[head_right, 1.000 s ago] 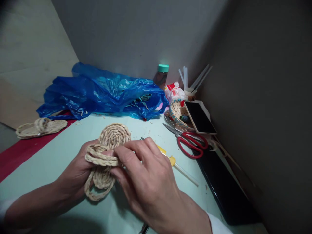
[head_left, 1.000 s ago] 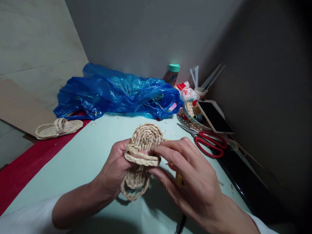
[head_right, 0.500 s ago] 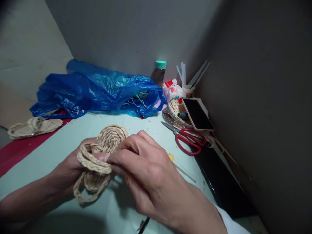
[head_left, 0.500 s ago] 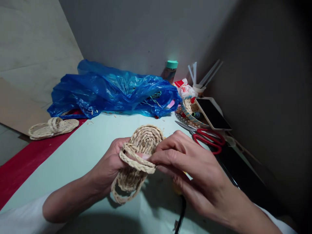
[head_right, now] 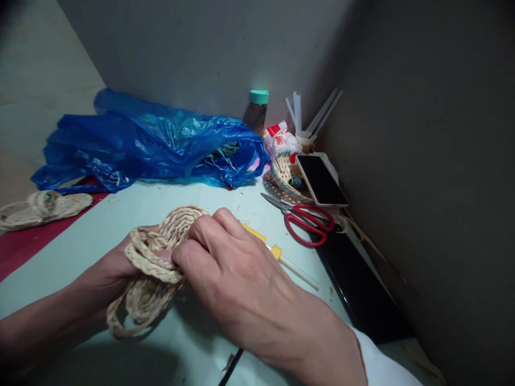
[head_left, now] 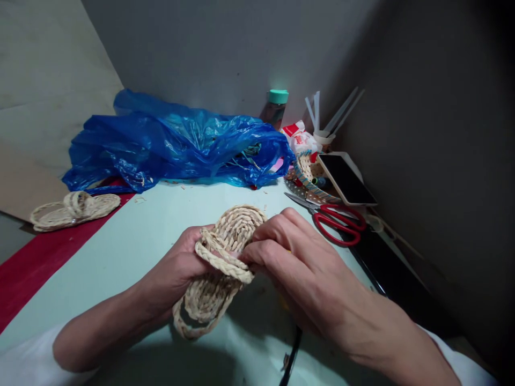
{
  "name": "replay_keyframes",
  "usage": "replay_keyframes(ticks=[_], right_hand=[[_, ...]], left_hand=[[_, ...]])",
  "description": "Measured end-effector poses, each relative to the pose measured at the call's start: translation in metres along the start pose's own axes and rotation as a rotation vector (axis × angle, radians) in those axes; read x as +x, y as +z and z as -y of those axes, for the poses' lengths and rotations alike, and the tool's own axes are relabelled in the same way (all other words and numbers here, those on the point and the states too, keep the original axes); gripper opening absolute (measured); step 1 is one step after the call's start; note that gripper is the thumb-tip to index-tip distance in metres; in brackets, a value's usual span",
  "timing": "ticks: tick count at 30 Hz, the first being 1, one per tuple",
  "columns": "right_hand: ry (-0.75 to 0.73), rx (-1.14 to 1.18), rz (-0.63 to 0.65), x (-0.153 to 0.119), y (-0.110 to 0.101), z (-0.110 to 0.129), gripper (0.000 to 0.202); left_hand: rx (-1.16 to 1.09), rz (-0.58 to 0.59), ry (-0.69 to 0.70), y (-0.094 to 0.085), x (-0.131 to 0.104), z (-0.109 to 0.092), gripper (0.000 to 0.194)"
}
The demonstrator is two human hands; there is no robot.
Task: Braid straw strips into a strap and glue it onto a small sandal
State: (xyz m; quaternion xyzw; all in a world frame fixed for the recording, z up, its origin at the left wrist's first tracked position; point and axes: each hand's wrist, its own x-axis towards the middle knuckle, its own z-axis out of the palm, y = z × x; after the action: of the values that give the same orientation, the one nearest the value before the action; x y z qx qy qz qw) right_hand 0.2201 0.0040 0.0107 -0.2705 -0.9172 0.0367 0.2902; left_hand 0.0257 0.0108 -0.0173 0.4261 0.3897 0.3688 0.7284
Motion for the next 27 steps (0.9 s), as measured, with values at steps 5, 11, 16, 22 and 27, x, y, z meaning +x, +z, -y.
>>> replay_keyframes(ticks=[5,11,16,22,27], right_hand=[[0.006,0.034,0.003,-0.004,-0.001,-0.001,0.024],[-0.028,0.056,0.007,-0.003,-0.009,0.004,0.023],[0.042,0.199,-0.293,-0.005,-0.003,0.003,0.019],[0.154,0.233,-0.323,-0.008,0.009,0.001,0.017],[0.130,0.264,-0.318,-0.011,0.015,0.006,0.019]], left_hand=[[0.014,0.012,-0.010,0.001,0.000,-0.001,0.019],[0.123,0.023,0.103,-0.003,0.000,-0.001,0.016],[0.195,-0.044,0.224,-0.007,-0.007,0.000,0.010],[0.272,-0.199,0.261,-0.001,-0.018,-0.003,0.015],[0.263,-0.259,0.334,0.003,-0.018,-0.005,0.009]])
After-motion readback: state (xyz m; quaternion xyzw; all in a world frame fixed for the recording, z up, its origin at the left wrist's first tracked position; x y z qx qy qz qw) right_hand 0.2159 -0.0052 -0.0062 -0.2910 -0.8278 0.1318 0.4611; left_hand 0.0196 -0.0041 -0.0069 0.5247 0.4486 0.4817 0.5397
